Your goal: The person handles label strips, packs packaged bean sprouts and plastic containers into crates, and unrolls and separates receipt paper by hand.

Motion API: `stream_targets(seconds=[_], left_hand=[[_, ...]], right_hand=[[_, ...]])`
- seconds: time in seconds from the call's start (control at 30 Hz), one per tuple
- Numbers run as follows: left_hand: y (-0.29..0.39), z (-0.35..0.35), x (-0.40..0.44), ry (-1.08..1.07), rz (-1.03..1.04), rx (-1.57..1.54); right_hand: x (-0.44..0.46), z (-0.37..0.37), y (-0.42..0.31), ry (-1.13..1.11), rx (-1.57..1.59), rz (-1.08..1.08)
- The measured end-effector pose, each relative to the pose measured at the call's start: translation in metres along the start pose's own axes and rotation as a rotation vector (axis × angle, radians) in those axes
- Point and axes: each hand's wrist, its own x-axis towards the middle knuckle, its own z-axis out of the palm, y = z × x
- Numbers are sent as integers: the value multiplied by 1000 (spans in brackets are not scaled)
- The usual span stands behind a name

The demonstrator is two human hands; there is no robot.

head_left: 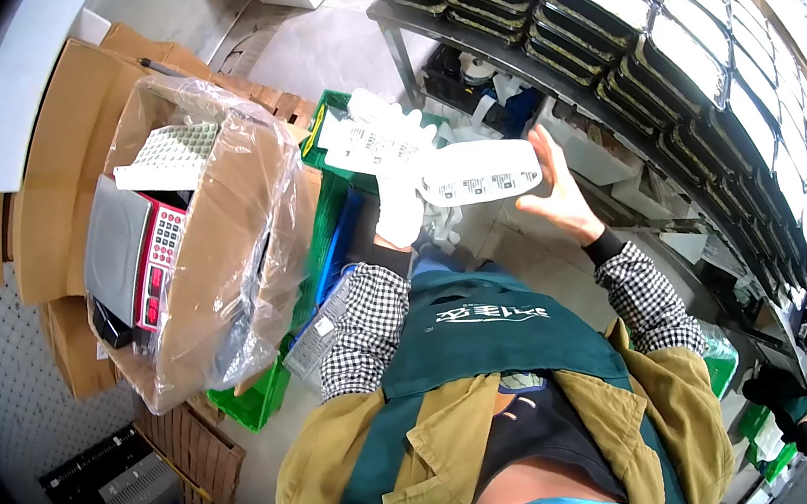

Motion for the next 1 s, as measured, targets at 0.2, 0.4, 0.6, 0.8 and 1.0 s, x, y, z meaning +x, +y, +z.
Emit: stream_targets(seconds=[0.2, 0.4, 0.6, 0.8, 1.0], left_hand=[[26, -18, 37, -143, -163, 501], [60, -81, 86, -119, -27, 633], [139, -113, 102, -2, 203, 297], [204, -97, 130, 16, 509, -21], [218, -98, 140, 258, 659, 536]], right_hand=[[122, 53, -68, -153, -122, -203], [199, 78, -91, -324, 198, 20], [244, 56, -15, -194, 552, 83], [263, 36, 52, -140, 646, 208], [280, 14, 63, -160, 588, 320]])
